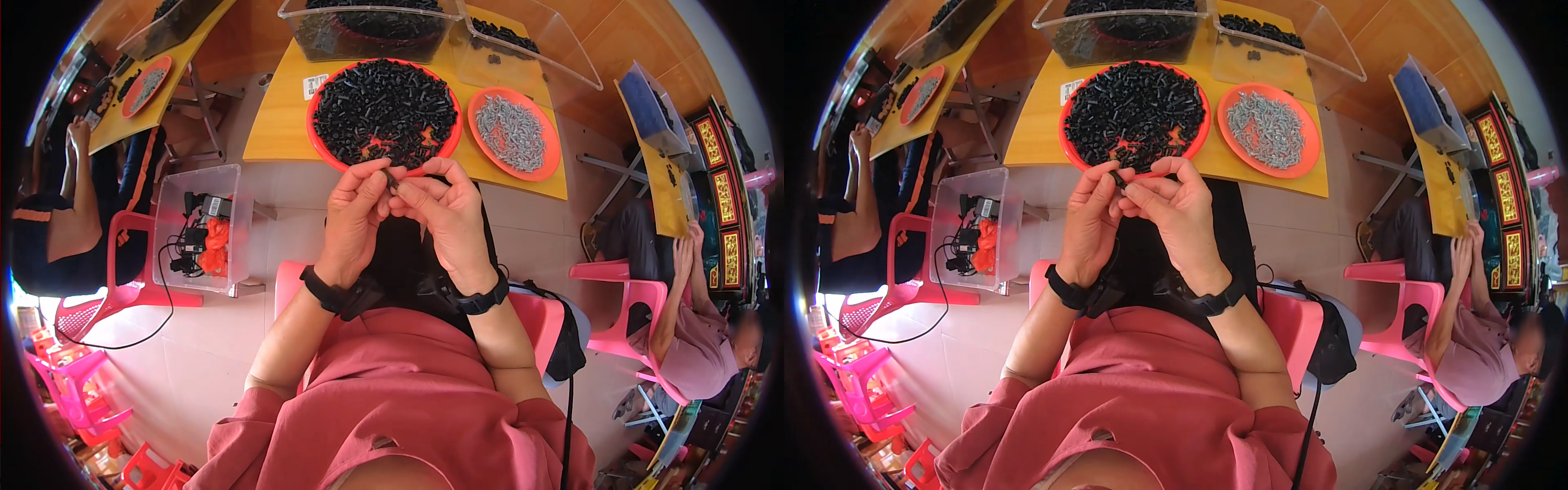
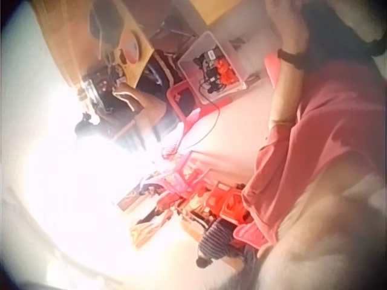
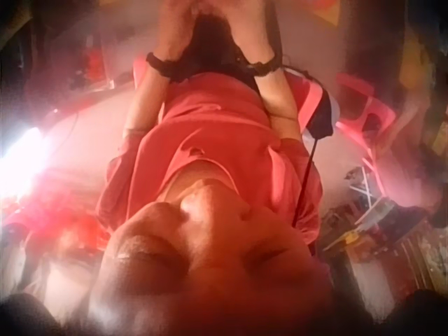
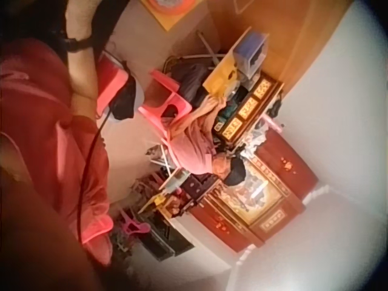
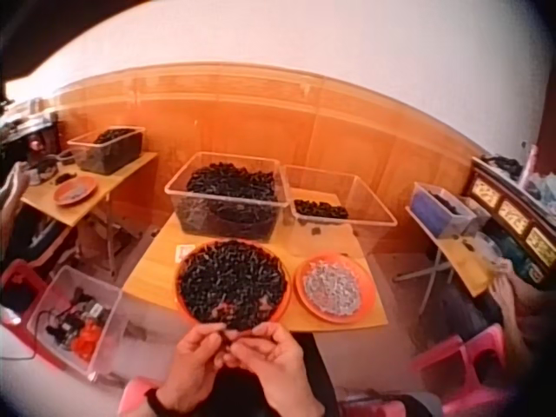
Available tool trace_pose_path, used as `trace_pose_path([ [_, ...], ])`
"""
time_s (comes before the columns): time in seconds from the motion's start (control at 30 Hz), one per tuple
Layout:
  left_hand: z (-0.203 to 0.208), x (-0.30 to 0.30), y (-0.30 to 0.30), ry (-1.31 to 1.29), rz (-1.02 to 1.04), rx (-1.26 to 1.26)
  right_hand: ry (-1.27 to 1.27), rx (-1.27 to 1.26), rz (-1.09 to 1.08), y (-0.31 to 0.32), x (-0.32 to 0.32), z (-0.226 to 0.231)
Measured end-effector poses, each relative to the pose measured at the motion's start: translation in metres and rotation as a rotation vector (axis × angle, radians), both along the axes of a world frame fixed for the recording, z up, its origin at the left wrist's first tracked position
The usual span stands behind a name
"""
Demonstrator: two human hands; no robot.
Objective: Assembling small black components by hand.
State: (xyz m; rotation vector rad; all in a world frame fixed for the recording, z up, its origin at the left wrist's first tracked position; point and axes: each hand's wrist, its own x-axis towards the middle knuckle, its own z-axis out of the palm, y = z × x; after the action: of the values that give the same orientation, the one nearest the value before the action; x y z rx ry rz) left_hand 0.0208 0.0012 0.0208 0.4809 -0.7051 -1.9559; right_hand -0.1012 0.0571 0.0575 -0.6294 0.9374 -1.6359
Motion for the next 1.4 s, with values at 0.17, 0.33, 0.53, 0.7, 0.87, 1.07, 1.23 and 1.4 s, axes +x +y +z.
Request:
trace_pose_path([
  [0.17,0.007,0.0,0.001,-0.012,-0.022,-0.01,-0.022,-0.001,-0.001,0.001,-0.002,0.001],
  [0.33,0.005,0.002,0.0,-0.028,-0.021,-0.075,-0.026,-0.004,-0.005,0.002,0.0,-0.002],
  [0.53,0.007,0.004,-0.002,-0.101,0.025,-0.154,-0.125,0.015,0.011,0.002,0.004,-0.007],
  [0.7,0.015,0.001,0.002,-0.126,0.042,-0.139,-0.114,0.011,-0.013,0.002,0.002,0.002],
  [0.87,0.011,0.001,0.001,-0.112,0.039,-0.073,-0.022,-0.021,-0.038,0.002,0.001,0.001],
  [1.07,0.013,0.004,-0.003,-0.17,0.04,-0.16,0.027,-0.081,-0.109,0.001,0.006,-0.001],
  [1.23,0.011,0.004,-0.001,-0.221,0.062,-0.168,0.017,-0.084,-0.115,0.0,0.006,-0.006],
  [1.4,0.008,0.004,-0.005,-0.167,-0.03,-0.072,0.282,-0.12,-0.099,-0.001,-0.001,-0.009],
])
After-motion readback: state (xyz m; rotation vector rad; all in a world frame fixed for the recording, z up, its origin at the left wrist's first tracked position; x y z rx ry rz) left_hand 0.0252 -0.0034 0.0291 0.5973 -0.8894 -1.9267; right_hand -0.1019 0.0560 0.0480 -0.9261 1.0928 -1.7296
